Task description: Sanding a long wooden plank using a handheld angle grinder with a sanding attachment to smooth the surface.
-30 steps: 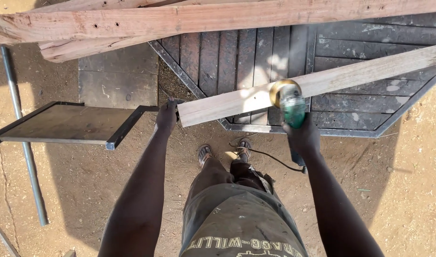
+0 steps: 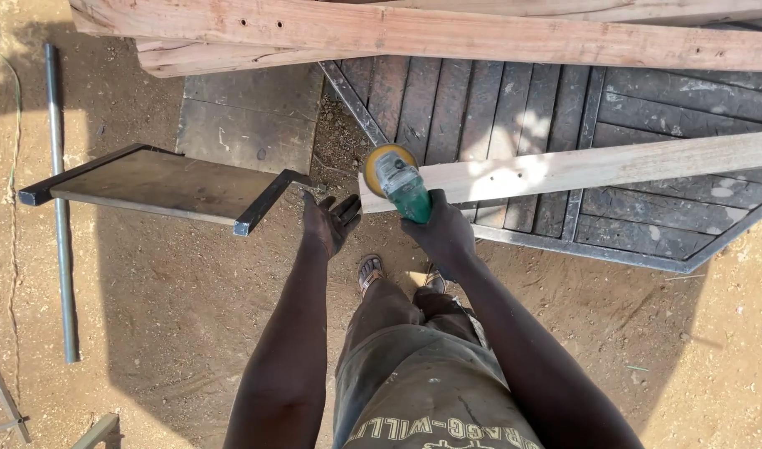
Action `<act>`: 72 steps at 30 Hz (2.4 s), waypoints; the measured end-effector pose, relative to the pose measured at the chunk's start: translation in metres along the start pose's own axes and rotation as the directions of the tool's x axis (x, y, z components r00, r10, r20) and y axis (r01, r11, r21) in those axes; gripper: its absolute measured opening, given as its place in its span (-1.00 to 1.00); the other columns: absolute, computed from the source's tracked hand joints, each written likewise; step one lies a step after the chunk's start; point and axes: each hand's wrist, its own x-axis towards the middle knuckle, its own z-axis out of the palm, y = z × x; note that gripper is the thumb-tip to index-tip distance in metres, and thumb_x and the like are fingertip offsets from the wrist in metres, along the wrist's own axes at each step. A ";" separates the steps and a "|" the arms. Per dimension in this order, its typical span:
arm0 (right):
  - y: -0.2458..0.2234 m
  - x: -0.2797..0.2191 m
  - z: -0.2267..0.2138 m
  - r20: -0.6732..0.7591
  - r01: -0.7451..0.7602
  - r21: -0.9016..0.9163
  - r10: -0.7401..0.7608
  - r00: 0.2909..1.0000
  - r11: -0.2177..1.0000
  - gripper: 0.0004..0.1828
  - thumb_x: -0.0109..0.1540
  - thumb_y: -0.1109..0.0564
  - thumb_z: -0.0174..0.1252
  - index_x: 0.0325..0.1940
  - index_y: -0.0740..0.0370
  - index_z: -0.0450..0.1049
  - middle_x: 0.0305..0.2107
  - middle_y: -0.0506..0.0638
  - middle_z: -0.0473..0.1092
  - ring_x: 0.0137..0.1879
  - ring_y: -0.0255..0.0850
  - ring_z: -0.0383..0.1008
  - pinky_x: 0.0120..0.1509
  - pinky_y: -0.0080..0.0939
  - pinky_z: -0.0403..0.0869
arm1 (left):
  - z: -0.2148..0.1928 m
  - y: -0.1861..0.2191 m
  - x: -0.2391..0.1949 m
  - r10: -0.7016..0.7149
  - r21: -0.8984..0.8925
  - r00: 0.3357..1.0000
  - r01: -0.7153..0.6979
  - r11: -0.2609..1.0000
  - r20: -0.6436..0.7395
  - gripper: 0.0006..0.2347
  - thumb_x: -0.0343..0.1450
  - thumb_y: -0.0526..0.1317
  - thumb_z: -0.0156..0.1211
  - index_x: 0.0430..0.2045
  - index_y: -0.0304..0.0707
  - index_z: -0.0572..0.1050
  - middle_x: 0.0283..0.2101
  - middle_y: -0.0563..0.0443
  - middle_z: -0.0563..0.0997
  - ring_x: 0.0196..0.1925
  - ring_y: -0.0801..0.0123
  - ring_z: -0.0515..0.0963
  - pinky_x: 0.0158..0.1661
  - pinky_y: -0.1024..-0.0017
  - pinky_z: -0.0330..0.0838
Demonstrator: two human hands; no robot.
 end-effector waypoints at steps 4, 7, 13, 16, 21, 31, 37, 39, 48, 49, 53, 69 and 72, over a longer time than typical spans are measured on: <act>0.016 0.006 -0.001 -0.040 -0.154 0.022 0.155 0.987 0.988 -0.29 0.15 -0.31 0.28 0.17 0.13 0.23 -0.11 0.32 0.50 0.08 0.36 0.53 0.17 0.39 0.45 | -0.001 -0.002 0.010 0.010 0.047 1.000 -0.011 0.999 0.012 -0.03 0.37 0.57 -0.43 0.51 -0.17 -0.35 0.49 -0.37 0.17 0.52 -0.22 0.17 0.44 -0.18 -0.10; 0.025 0.004 -0.003 -0.103 -0.260 0.112 0.272 0.957 0.959 -0.23 0.16 -0.34 0.26 0.21 0.16 0.19 -0.09 0.33 0.48 0.11 0.35 0.51 0.22 0.40 0.41 | -0.001 -0.004 0.012 0.020 0.101 0.999 -0.024 0.995 0.041 -0.08 0.42 0.52 -0.44 0.50 -0.21 -0.34 0.49 -0.39 0.15 0.53 -0.24 0.13 0.45 -0.20 -0.13; 0.020 -0.003 0.008 -0.067 -0.235 0.146 0.247 0.967 0.961 -0.25 0.17 -0.30 0.27 0.19 0.19 0.17 -0.08 0.40 0.45 0.14 0.46 0.46 0.25 0.48 0.38 | -0.004 -0.002 0.016 0.004 0.146 0.999 -0.011 0.989 0.045 -0.09 0.44 0.50 -0.47 0.51 -0.24 -0.28 0.47 -0.36 0.22 0.52 -0.18 0.18 0.44 -0.19 -0.12; 0.011 -0.008 0.015 -0.008 -0.171 0.076 0.172 0.985 0.982 -0.27 0.14 -0.27 0.28 0.19 0.16 0.21 -0.10 0.37 0.47 0.13 0.43 0.48 0.21 0.46 0.42 | -0.008 0.004 0.020 -0.039 0.142 0.998 0.032 0.989 0.044 -0.11 0.43 0.50 -0.52 0.51 -0.21 -0.26 0.48 -0.32 0.22 0.53 -0.17 0.17 0.44 -0.19 -0.15; 0.023 -0.020 0.012 -0.036 -0.188 0.128 0.194 0.980 0.974 -0.26 0.11 -0.30 0.29 0.15 0.14 0.21 -0.09 0.42 0.46 0.13 0.46 0.45 0.17 0.50 0.40 | -0.004 0.008 0.023 -0.077 0.229 0.996 0.064 0.971 0.048 -0.04 0.37 0.55 -0.53 0.50 -0.27 -0.23 0.49 -0.32 0.20 0.54 -0.18 0.16 0.45 -0.19 -0.17; 0.031 -0.039 0.027 -0.131 -0.191 0.180 0.215 0.968 0.965 -0.35 0.16 -0.18 0.26 0.17 0.15 0.19 -0.11 0.39 0.46 0.08 0.47 0.48 0.09 0.51 0.43 | -0.009 0.011 0.027 -0.113 0.229 0.992 0.095 0.969 0.064 -0.01 0.34 0.57 -0.52 0.50 -0.27 -0.20 0.48 -0.28 0.22 0.53 -0.15 0.18 0.46 -0.19 -0.20; 0.016 -0.046 0.039 -0.034 -0.148 0.078 0.151 0.988 0.986 -0.30 0.13 -0.20 0.27 0.19 0.17 0.20 -0.13 0.39 0.48 0.06 0.47 0.50 0.10 0.51 0.44 | -0.001 0.014 0.010 -0.110 0.219 0.992 0.093 0.971 0.066 -0.05 0.37 0.54 -0.55 0.50 -0.26 -0.20 0.50 -0.26 0.21 0.54 -0.13 0.17 0.46 -0.17 -0.19; 0.036 -0.040 0.045 -0.098 -0.190 0.136 0.204 0.974 0.972 -0.33 0.13 -0.23 0.32 0.19 -0.04 0.20 -0.43 0.06 0.52 -0.21 0.16 0.63 -0.07 0.30 0.51 | 0.004 0.014 0.001 -0.103 0.208 0.994 0.092 0.974 0.042 -0.06 0.38 0.53 -0.53 0.50 -0.26 -0.20 0.49 -0.28 0.21 0.54 -0.16 0.16 0.46 -0.20 -0.26; 0.016 -0.047 0.035 -0.128 -0.205 0.163 0.226 0.966 0.965 -0.35 0.17 -0.12 0.23 0.21 0.18 0.16 -0.13 0.40 0.46 0.04 0.50 0.49 0.05 0.55 0.43 | -0.013 0.009 0.022 -0.096 0.182 0.992 0.081 0.980 0.076 -0.05 0.37 0.54 -0.50 0.49 -0.26 -0.18 0.50 -0.26 0.21 0.54 -0.14 0.17 0.46 -0.23 -0.33; 0.013 -0.046 0.040 -0.129 -0.204 0.166 0.226 0.966 0.965 -0.35 0.17 -0.12 0.23 0.21 0.18 0.16 -0.13 0.40 0.46 0.04 0.50 0.49 0.05 0.55 0.43 | -0.011 0.010 0.017 -0.095 0.185 0.992 0.080 0.980 0.077 -0.05 0.37 0.54 -0.50 0.49 -0.26 -0.18 0.50 -0.26 0.21 0.54 -0.14 0.17 0.46 -0.23 -0.33; -0.005 -0.048 0.045 -0.081 -0.128 0.051 0.132 0.988 0.990 -0.31 0.16 -0.22 0.27 0.17 0.17 0.18 -0.16 0.39 0.47 0.01 0.48 0.51 0.03 0.49 0.44 | -0.003 0.012 -0.005 -0.082 0.111 0.993 0.071 0.991 0.090 -0.12 0.41 0.49 -0.55 0.48 -0.24 -0.11 0.45 -0.22 0.30 0.50 -0.10 0.27 0.45 -0.20 -0.24; 0.160 -0.028 -0.083 -0.227 -0.235 0.284 0.304 0.925 0.929 -0.32 0.15 -0.22 0.31 0.14 0.17 0.21 -0.15 0.40 0.46 0.06 0.47 0.47 0.07 0.48 0.39 | 0.146 -0.120 0.036 0.643 0.967 0.728 -0.117 -0.224 0.237 -0.75 0.28 0.05 0.42 -0.47 0.07 0.45 -0.15 0.11 0.51 0.04 0.08 0.51 0.00 0.09 0.36; 0.212 -0.017 -0.126 -0.252 -0.274 0.258 0.339 0.906 0.926 -0.26 0.13 -0.27 0.33 0.19 0.11 0.21 -0.14 0.28 0.46 0.06 0.37 0.51 0.08 0.39 0.43 | 0.191 -0.182 0.062 0.575 0.932 0.750 -0.157 -0.327 0.328 -0.72 0.21 0.00 0.47 -0.51 0.04 0.42 -0.23 0.09 0.46 -0.01 0.07 0.52 -0.04 0.14 0.38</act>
